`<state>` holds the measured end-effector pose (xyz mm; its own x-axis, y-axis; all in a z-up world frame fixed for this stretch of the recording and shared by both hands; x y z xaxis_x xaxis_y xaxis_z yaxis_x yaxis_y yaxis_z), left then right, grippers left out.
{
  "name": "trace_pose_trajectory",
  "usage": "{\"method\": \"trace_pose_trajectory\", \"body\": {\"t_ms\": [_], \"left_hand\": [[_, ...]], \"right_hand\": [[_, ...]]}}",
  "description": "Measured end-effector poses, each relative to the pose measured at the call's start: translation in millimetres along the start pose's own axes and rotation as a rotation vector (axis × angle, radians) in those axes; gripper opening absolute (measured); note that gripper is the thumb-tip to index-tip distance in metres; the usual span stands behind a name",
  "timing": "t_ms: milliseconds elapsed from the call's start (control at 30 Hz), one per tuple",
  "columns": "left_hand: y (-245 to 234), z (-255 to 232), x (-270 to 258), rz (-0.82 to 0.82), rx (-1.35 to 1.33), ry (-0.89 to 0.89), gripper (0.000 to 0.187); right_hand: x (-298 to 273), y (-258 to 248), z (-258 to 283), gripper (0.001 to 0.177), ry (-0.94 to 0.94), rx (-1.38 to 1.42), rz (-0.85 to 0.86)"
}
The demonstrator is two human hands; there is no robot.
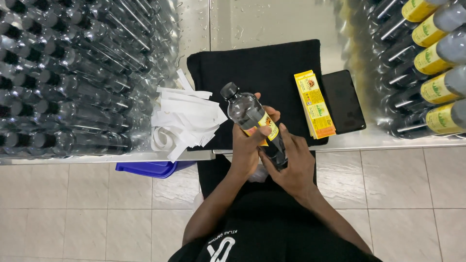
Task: Manually applying adhesive labels to plastic bottles at a production table
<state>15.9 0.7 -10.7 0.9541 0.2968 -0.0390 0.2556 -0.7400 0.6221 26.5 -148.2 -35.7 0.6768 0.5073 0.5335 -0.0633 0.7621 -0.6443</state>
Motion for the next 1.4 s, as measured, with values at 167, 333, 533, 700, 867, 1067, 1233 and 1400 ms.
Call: {"method": "trace_pose_trajectory", "body": {"t_ms": [167, 333, 533, 700, 867, 1067, 1233, 1400], "left_hand": [[7, 8, -5, 0.003, 0.101, -0.029, 0.098], [7, -6, -6, -0.030, 0.047, -0.051, 0.095], [-1, -2, -3, -0.066, 0.011, -0.060, 0.083], [-3, 8, -14, -0.149, 0.378, 0.051, 0.076], [27, 6, -20, -0.081, 0.776, 0.272, 0.089], [20, 38, -3, -0.045, 1.024, 0.618, 0.077], [18, 11, 19, 0.025, 1.108, 0.610, 0.108], [-28, 7, -6, -0.007, 1.062, 0.526, 0.106]], "right_hand": [[-4, 4, -9, 0.091, -0.014, -0.024, -0.052], [2, 1, 2, 0.086, -0.034, -0.023, -0.093], [9, -6, 12, 0.086, 0.055, 0.106, 0.061], [32, -52, -6, 0.093, 0.034, 0.205, 0.103], [61, -123, 15, 0.095, -0.066, 0.139, -0.065], [99, -127, 36, 0.044, -0.182, -0.349, 0.221], [190, -127, 3, 0.034, -0.010, -0.289, 0.410], [302, -135, -60, 0.036, 0.164, -0.439, 0.613]]}}
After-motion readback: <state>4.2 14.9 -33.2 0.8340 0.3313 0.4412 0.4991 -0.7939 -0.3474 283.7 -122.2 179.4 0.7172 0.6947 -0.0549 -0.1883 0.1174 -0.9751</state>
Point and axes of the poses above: each hand's wrist, its own x-axis towards the middle knuckle, its own y-axis out of the palm, z = x × y, the point moved 2 cm from there along x, towards the middle knuckle, and after that the axes turned 7 degrees about -y, right-handed, at the moved point
